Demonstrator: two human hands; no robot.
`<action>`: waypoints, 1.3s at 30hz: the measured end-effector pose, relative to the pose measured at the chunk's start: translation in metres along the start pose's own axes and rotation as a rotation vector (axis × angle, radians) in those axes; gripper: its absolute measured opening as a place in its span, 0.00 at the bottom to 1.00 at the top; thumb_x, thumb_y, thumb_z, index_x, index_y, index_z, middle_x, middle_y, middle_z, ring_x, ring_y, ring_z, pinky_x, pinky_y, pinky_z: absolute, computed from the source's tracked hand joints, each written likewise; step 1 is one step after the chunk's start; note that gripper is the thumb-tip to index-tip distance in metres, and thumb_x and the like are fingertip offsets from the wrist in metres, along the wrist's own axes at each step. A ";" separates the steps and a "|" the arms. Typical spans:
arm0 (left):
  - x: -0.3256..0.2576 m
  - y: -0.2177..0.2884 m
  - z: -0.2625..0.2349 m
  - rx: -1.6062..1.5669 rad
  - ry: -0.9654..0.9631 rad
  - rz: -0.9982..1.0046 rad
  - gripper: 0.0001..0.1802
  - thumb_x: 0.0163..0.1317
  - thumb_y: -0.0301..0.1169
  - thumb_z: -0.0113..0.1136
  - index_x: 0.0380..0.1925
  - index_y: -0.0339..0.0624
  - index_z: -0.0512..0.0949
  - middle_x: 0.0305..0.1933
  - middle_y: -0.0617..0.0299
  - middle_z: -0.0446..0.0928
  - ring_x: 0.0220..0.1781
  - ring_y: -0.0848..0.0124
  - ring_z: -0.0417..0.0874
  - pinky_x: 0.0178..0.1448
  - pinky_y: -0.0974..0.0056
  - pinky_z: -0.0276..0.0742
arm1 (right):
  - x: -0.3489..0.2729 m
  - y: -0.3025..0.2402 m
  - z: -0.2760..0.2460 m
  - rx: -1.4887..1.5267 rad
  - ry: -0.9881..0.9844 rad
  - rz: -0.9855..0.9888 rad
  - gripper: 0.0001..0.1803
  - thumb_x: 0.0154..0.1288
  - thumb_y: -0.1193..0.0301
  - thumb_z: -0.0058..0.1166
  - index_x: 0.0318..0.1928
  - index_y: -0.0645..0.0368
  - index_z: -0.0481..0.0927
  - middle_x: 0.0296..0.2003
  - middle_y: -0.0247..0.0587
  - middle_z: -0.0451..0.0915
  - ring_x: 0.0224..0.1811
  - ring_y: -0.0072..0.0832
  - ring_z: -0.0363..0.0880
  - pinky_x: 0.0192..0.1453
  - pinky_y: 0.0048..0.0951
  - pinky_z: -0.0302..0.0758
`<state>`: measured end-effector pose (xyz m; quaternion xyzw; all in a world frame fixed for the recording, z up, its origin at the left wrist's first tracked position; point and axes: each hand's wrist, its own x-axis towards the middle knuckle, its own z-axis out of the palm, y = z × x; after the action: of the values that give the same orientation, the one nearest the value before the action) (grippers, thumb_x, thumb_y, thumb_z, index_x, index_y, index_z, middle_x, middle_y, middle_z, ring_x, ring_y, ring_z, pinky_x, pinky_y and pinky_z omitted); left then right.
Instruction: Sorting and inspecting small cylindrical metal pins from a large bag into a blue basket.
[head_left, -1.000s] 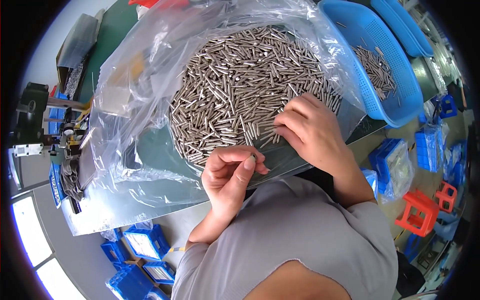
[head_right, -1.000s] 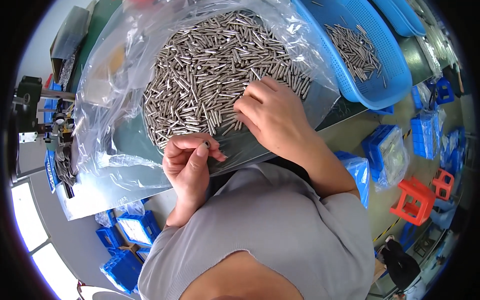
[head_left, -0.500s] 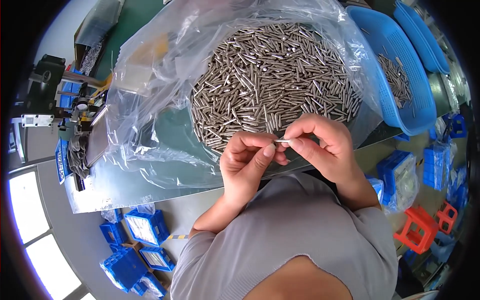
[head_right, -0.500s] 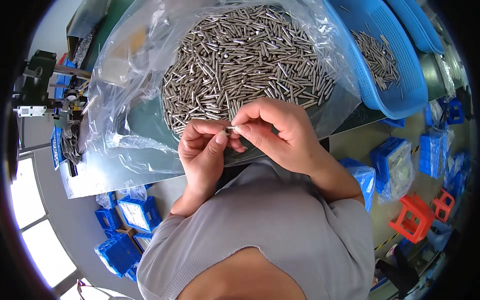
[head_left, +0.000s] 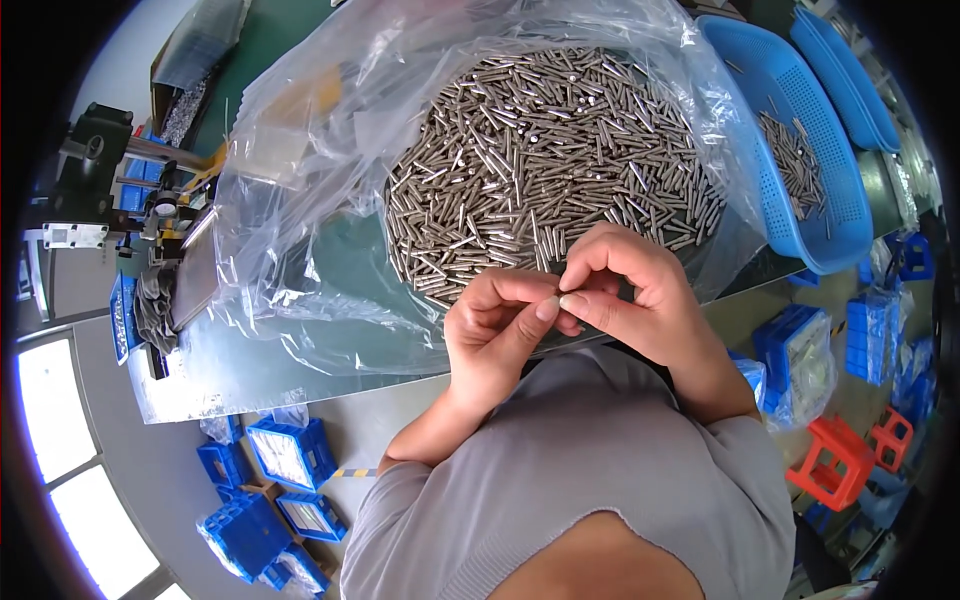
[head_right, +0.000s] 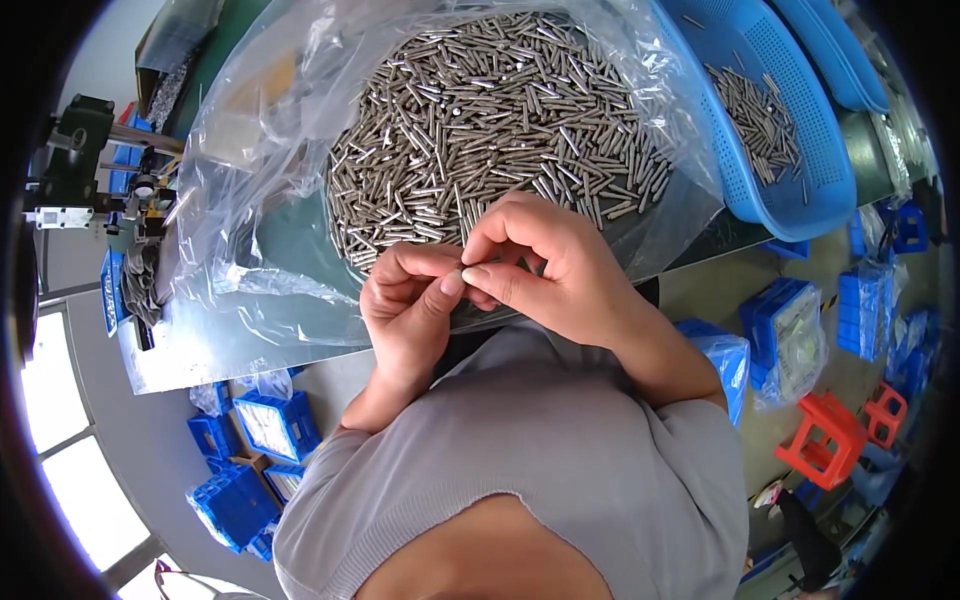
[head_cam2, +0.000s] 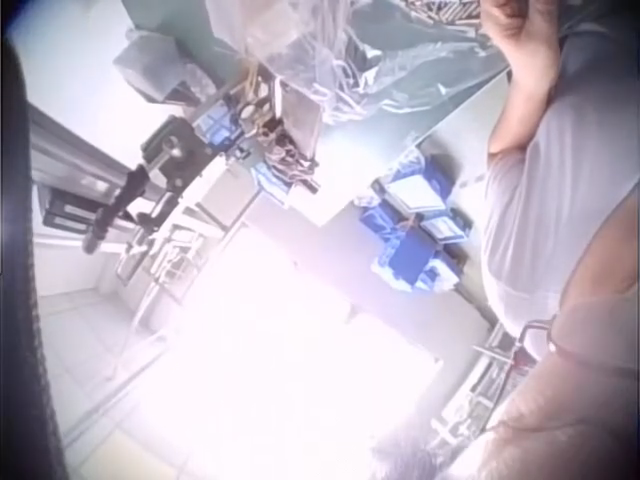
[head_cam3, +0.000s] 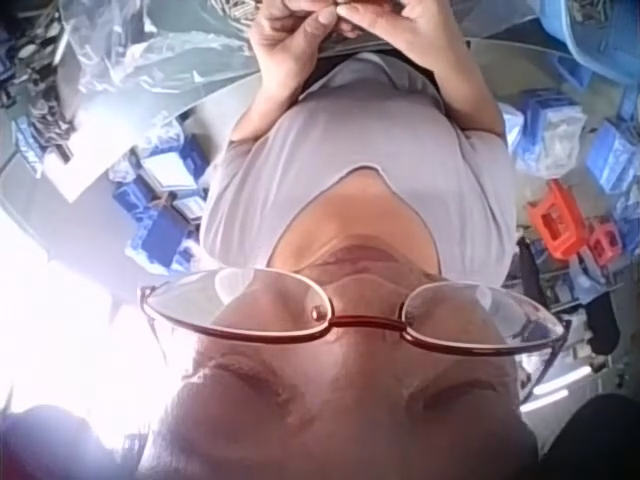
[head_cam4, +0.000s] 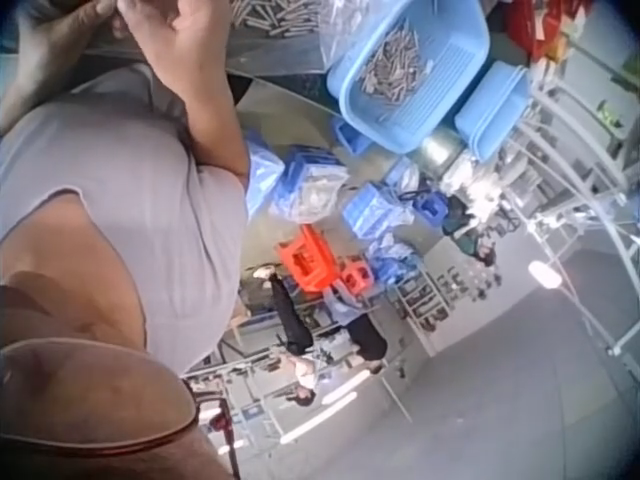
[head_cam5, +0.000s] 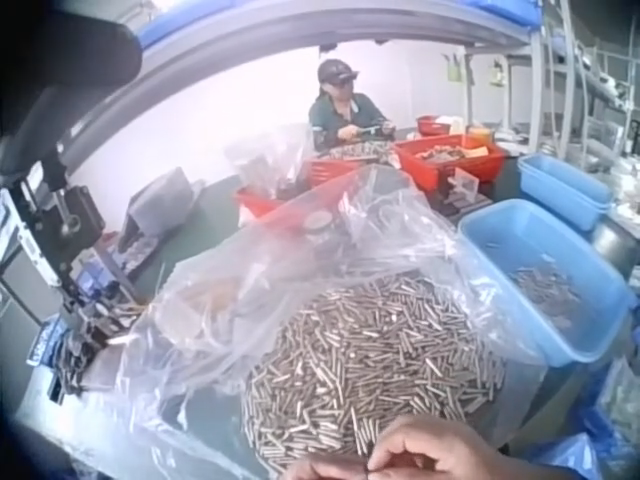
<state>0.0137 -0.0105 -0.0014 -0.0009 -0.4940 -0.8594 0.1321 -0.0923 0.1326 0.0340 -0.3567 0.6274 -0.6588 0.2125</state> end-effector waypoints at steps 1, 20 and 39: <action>0.000 -0.001 0.000 0.003 -0.009 -0.001 0.04 0.66 0.18 0.52 0.40 0.30 0.71 0.43 0.49 0.78 0.39 0.68 0.82 0.46 0.63 0.81 | -0.001 0.002 -0.001 -0.026 -0.015 -0.008 0.04 0.58 0.82 0.57 0.33 0.62 0.77 0.31 0.34 0.76 0.29 0.20 0.77 0.28 0.21 0.71; 0.002 -0.002 0.007 0.083 0.087 0.056 0.04 0.66 0.19 0.53 0.40 0.32 0.71 0.40 0.48 0.78 0.35 0.70 0.81 0.43 0.66 0.81 | -0.020 -0.020 -0.079 -0.842 0.874 -0.302 0.07 0.56 0.79 0.61 0.37 0.61 0.80 0.33 0.34 0.79 0.31 0.21 0.74 0.32 0.21 0.68; 0.003 -0.001 0.005 0.053 0.108 0.096 0.04 0.66 0.20 0.54 0.39 0.32 0.71 0.40 0.47 0.78 0.33 0.70 0.81 0.41 0.66 0.81 | 0.003 0.008 -0.015 -0.975 -0.059 -0.241 0.11 0.43 0.77 0.60 0.32 0.54 0.78 0.32 0.34 0.73 0.38 0.36 0.72 0.43 0.37 0.70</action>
<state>0.0104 -0.0067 0.0008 0.0250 -0.5082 -0.8374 0.1996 -0.1065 0.1396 0.0269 -0.5031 0.8102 -0.2983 -0.0390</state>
